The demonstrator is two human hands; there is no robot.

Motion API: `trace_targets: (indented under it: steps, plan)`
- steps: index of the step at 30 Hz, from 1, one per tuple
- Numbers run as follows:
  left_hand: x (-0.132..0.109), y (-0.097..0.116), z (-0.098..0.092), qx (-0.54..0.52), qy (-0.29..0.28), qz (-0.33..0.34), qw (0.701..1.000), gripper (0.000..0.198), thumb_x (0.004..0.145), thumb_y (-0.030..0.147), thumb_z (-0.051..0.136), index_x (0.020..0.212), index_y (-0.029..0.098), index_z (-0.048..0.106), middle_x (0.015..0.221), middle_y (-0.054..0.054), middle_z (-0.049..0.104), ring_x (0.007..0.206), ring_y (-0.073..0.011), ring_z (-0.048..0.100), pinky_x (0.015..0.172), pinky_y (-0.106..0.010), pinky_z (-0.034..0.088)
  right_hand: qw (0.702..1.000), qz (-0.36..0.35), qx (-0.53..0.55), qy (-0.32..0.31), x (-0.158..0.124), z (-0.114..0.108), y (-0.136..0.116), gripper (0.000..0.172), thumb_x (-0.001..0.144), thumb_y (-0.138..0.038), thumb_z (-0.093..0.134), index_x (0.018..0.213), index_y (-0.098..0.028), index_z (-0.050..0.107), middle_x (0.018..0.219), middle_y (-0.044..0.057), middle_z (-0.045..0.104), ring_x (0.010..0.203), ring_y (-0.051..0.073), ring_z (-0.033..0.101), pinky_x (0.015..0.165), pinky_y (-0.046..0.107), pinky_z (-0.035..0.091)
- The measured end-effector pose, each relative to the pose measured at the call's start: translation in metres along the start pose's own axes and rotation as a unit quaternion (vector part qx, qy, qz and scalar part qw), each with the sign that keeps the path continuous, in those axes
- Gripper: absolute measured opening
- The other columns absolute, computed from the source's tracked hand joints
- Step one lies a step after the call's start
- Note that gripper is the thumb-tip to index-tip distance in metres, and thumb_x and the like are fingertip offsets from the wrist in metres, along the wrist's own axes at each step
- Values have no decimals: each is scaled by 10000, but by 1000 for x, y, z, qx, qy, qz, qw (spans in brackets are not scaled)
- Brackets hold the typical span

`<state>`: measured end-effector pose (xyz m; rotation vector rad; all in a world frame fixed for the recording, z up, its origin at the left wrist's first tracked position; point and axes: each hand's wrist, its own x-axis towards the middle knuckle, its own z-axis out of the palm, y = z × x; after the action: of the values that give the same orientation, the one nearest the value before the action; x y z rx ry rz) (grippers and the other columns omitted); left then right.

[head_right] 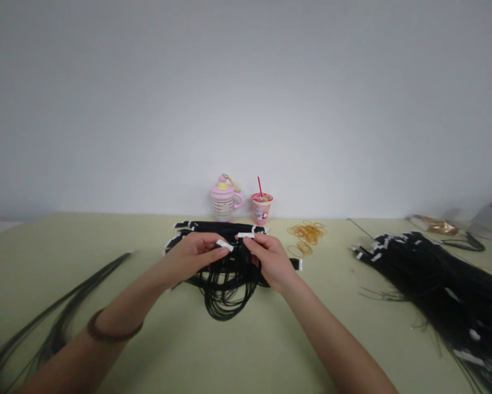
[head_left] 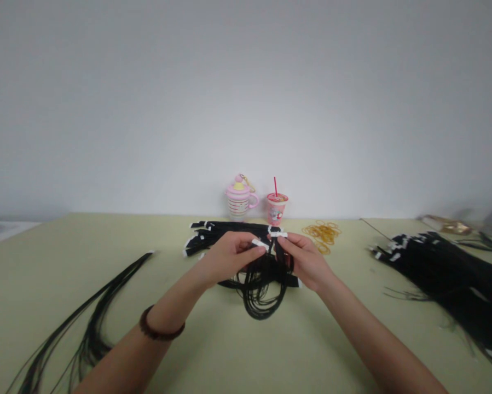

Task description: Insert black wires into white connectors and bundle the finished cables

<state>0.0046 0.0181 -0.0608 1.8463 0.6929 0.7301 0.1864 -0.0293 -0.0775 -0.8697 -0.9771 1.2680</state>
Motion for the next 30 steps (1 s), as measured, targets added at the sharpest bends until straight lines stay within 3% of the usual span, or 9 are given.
trace_targets:
  steps: [3, 8, 13, 16, 19, 22, 25, 28, 30]
  plan:
    - [-1, -1, -2, 10, -36, -30, 999, 295, 825, 435, 618, 791, 143, 633, 616, 33, 549, 539, -91, 493, 517, -208, 397, 1000, -17, 6, 10, 2, -3, -1, 330, 602, -413, 848, 797, -166, 750, 670, -7, 680, 583, 78, 552, 560, 195, 432]
    - [-1, 1, 1, -31, -109, -63, 992, 286, 828, 422, 615, 828, 137, 630, 652, 33, 563, 532, -88, 527, 539, -224, 476, 999, -27, 17, 19, 4, -4, -2, 364, 604, -448, 842, 827, -184, 727, 670, -1, 696, 607, 101, 616, 625, 227, 503]
    - [1, -5, 16, -38, -130, -51, 989, 269, 815, 402, 622, 757, 140, 605, 602, 53, 515, 515, -86, 541, 566, -238, 526, 999, -40, 8, -11, -1, 2, -2, 361, 632, -460, 826, 828, -174, 728, 712, 25, 716, 621, 105, 617, 633, 229, 493]
    - [5, -15, 26, -23, -82, -48, 995, 289, 806, 390, 630, 951, 141, 606, 567, 58, 557, 462, -101, 551, 503, -235, 510, 997, -58, -8, -48, -5, 4, -3, 318, 677, -462, 798, 786, -170, 732, 684, 12, 693, 584, 90, 567, 581, 212, 449]
    - [11, -25, 33, -56, 24, -19, 998, 504, 756, 378, 686, 1168, 163, 492, 644, 47, 631, 432, -109, 555, 412, -219, 467, 996, -63, -19, -64, -7, 3, -3, 322, 684, -477, 788, 746, -166, 729, 668, 11, 678, 596, 104, 565, 592, 226, 453]
    - [15, -28, 35, -112, 116, 9, 987, 550, 713, 352, 730, 1152, 167, 457, 680, 31, 657, 446, -109, 563, 386, -198, 427, 995, -79, -23, -53, -5, 1, -4, 275, 721, -449, 771, 763, -181, 730, 682, -9, 671, 643, 102, 576, 643, 214, 460]
    - [16, -25, 34, -147, 162, 27, 975, 533, 679, 298, 762, 1105, 154, 475, 711, 3, 686, 554, -134, 634, 468, -214, 475, 995, -85, -17, -39, -3, 2, -3, 242, 725, -405, 779, 841, -198, 733, 789, -10, 703, 753, 114, 610, 730, 216, 477]
    - [15, -21, 33, -171, 177, 47, 968, 528, 683, 286, 761, 1108, 157, 476, 724, 4, 696, 641, -161, 677, 614, -284, 549, 999, -34, 11, -29, -3, 7, 1, 300, 677, -445, 801, 813, -195, 709, 799, -3, 710, 693, 126, 618, 651, 242, 502]
    - [15, -20, 32, -160, 198, 42, 966, 517, 685, 286, 757, 1099, 158, 474, 670, 24, 678, 619, -169, 671, 631, -307, 552, 999, 14, 34, -21, -4, 12, 4, 352, 617, -471, 831, 755, -180, 688, 745, -2, 701, 621, 122, 610, 575, 242, 503]
